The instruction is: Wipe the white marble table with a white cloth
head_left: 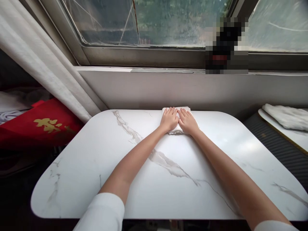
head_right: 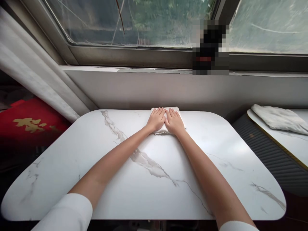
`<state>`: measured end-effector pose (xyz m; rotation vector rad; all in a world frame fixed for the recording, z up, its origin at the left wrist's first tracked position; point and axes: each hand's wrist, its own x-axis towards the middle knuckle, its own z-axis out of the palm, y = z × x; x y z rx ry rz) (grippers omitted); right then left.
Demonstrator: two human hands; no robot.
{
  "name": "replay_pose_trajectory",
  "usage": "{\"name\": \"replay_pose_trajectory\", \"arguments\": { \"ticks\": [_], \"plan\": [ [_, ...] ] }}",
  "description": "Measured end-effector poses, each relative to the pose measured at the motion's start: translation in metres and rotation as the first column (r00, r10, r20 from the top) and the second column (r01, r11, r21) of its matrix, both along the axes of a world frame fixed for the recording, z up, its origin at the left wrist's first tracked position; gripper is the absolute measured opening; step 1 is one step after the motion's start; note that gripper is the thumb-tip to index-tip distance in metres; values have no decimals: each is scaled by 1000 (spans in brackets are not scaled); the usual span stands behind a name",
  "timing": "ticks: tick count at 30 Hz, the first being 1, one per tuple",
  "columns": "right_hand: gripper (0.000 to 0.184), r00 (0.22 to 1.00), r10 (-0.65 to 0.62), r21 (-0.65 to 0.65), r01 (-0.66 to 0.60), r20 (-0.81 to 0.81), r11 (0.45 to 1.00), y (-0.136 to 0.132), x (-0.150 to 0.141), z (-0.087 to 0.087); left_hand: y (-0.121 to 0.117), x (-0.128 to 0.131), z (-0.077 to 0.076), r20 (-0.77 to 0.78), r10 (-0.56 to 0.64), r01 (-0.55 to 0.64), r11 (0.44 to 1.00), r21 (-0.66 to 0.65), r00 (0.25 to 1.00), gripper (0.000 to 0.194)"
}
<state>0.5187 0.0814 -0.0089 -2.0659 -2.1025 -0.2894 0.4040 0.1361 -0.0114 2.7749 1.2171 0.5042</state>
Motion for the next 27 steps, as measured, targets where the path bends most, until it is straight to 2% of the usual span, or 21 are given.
{"name": "replay_pose_trajectory", "arguments": {
  "ticks": [4, 8, 12, 14, 16, 19, 22, 24, 27],
  "plan": [
    [53, 999, -41, 4, 41, 1, 999, -46, -22, -2, -38, -22, 2, -9, -75, 75, 997, -14, 997, 48],
    [56, 998, -50, 35, 52, -45, 998, -120, -57, -7, -101, -61, 5, -10, -185, 184, 982, -36, 983, 49],
    [64, 992, 125, 64, -122, -32, 990, -189, -93, -3, -173, -109, 10, -29, -208, 207, 977, -49, 978, 52],
    [69, 976, 216, 76, -214, -13, 974, -212, -108, 1, -199, -130, 12, -53, -216, 213, 976, -53, 975, 54],
    [73, 962, 272, 85, -271, -1, 959, -225, -119, 4, -216, -146, 14, -71, -226, 223, 973, -56, 972, 55],
    [77, 947, 320, 83, -319, -1, 944, -229, -128, 4, -221, -159, 16, -73, -235, 229, 970, -80, 969, 57],
    [73, 954, 298, 59, -296, -23, 953, -211, -127, 1, -203, -158, 15, -61, -225, 217, 970, -111, 972, 56],
    [67, 971, 234, 21, -234, -53, 972, -182, -122, 0, -178, -150, 13, -51, -169, 162, 979, -122, 984, 54],
    [57, 976, 197, -54, -203, -90, 978, -118, -109, 1, -124, -134, 9, -34, -33, 28, 993, -115, 999, 53]
  ]
}}
